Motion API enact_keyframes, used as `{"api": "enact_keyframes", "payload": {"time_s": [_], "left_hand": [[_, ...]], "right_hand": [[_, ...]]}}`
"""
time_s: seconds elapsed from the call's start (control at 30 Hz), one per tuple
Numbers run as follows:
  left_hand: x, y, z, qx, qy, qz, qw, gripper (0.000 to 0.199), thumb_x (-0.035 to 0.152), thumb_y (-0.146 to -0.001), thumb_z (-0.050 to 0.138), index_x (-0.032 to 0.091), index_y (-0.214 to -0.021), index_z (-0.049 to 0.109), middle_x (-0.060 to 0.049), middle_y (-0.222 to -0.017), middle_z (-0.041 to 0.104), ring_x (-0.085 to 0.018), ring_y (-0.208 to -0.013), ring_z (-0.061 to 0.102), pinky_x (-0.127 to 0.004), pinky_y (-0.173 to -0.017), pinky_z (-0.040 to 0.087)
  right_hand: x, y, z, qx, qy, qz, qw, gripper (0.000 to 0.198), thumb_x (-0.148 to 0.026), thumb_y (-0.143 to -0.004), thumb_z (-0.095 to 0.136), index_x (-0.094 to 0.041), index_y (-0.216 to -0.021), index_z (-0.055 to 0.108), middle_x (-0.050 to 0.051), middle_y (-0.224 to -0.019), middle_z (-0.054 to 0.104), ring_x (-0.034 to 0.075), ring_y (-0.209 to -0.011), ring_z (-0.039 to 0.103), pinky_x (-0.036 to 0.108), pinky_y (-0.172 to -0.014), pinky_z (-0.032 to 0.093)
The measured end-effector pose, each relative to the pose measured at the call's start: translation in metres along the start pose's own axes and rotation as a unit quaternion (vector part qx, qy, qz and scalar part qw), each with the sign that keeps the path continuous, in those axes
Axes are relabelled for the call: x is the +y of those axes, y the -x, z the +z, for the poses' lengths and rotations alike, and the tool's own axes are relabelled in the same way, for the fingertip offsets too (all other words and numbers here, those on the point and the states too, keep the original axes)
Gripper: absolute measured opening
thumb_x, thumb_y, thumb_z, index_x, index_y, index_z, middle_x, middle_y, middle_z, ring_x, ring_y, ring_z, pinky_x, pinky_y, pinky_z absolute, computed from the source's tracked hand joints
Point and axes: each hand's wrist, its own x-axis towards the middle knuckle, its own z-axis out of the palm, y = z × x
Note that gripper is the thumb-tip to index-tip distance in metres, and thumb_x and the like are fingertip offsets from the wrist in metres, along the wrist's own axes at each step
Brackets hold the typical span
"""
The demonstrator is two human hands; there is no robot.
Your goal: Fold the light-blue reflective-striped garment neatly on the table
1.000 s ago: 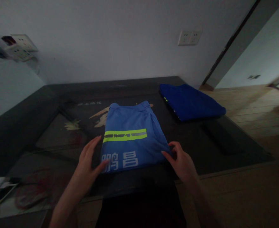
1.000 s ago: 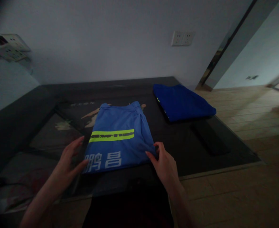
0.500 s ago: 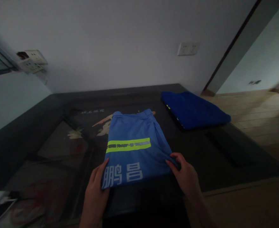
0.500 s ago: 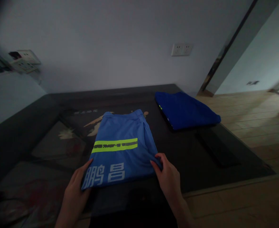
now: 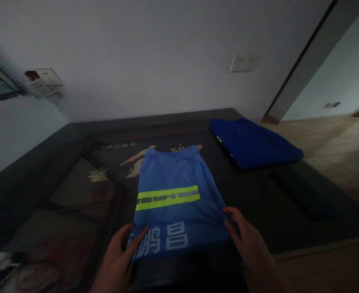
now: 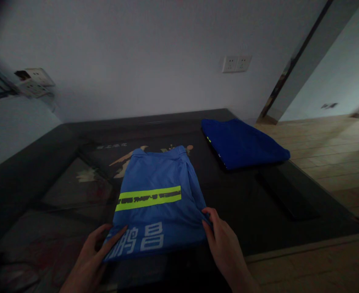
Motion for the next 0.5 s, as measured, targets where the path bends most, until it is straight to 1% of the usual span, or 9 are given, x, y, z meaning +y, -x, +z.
{"api": "enact_keyframes", "payload": {"time_s": [0.1, 0.17, 0.23, 0.3, 0.37, 0.43, 0.5], "left_hand": [[0.003, 0.000, -0.018, -0.045, -0.025, 0.029, 0.998, 0.069, 0.005, -0.076, 0.045, 0.038, -0.136, 0.042, -0.008, -0.139, 0.038, -0.028, -0.119, 0.049, -0.046, -0.090, 0.051], [0.005, -0.003, -0.036, -0.067, -0.015, 0.044, 0.997, 0.064, 0.016, -0.081, 0.049, 0.037, -0.141, 0.035, -0.007, -0.147, 0.030, -0.030, -0.125, 0.044, -0.045, -0.092, 0.051], [0.006, -0.013, -0.051, -0.060, 0.006, 0.045, 0.997, 0.057, 0.027, -0.086, 0.049, 0.035, -0.140, 0.035, -0.005, -0.151, 0.024, -0.028, -0.128, 0.042, -0.042, -0.094, 0.050], [0.007, -0.030, -0.056, -0.028, 0.016, 0.029, 0.999, 0.048, 0.031, -0.090, 0.044, 0.033, -0.138, 0.040, -0.004, -0.150, 0.028, -0.026, -0.129, 0.042, -0.043, -0.097, 0.048], [0.010, -0.051, -0.047, 0.013, 0.000, 0.010, 1.000, 0.042, 0.032, -0.092, 0.040, 0.028, -0.134, 0.045, -0.006, -0.146, 0.036, -0.026, -0.132, 0.038, -0.049, -0.104, 0.040], [0.015, -0.071, -0.029, 0.033, -0.039, 0.008, 0.999, 0.043, 0.036, -0.093, 0.038, 0.020, -0.133, 0.047, -0.010, -0.143, 0.041, -0.029, -0.136, 0.032, -0.055, -0.109, 0.030], [0.024, -0.085, -0.008, 0.027, -0.081, 0.012, 0.996, 0.049, 0.038, -0.093, 0.038, 0.012, -0.134, 0.045, -0.016, -0.143, 0.040, -0.030, -0.138, 0.027, -0.055, -0.109, 0.028]], "right_hand": [[0.001, -0.004, -0.008, -0.017, 0.006, -0.024, 1.000, 0.032, -0.044, -0.091, 0.041, -0.026, -0.115, 0.052, 0.005, -0.093, 0.067, 0.021, -0.085, 0.066, 0.033, -0.073, 0.052], [-0.001, -0.010, -0.016, 0.001, 0.019, -0.042, 0.999, 0.033, -0.046, -0.090, 0.043, -0.026, -0.113, 0.054, 0.006, -0.095, 0.065, 0.021, -0.085, 0.065, 0.034, -0.074, 0.052], [-0.006, -0.017, -0.024, 0.046, 0.033, -0.064, 0.996, 0.033, -0.047, -0.090, 0.044, -0.025, -0.110, 0.057, 0.007, -0.097, 0.064, 0.022, -0.088, 0.063, 0.038, -0.077, 0.052], [-0.019, -0.028, -0.030, 0.088, 0.042, -0.102, 0.990, 0.032, -0.046, -0.091, 0.043, -0.023, -0.109, 0.057, 0.009, -0.104, 0.061, 0.024, -0.097, 0.059, 0.041, -0.084, 0.050], [-0.037, -0.044, -0.031, 0.095, 0.051, -0.164, 0.981, 0.030, -0.042, -0.092, 0.042, -0.023, -0.111, 0.057, 0.010, -0.113, 0.059, 0.025, -0.108, 0.055, 0.044, -0.093, 0.045], [-0.057, -0.067, -0.025, 0.058, 0.074, -0.231, 0.968, 0.031, -0.037, -0.093, 0.043, -0.021, -0.115, 0.056, 0.011, -0.121, 0.056, 0.024, -0.115, 0.050, 0.042, -0.100, 0.042], [-0.072, -0.097, -0.011, 0.008, 0.122, -0.274, 0.954, 0.035, -0.035, -0.093, 0.044, -0.018, -0.121, 0.055, 0.012, -0.129, 0.052, 0.024, -0.122, 0.046, 0.042, -0.104, 0.038]]}}
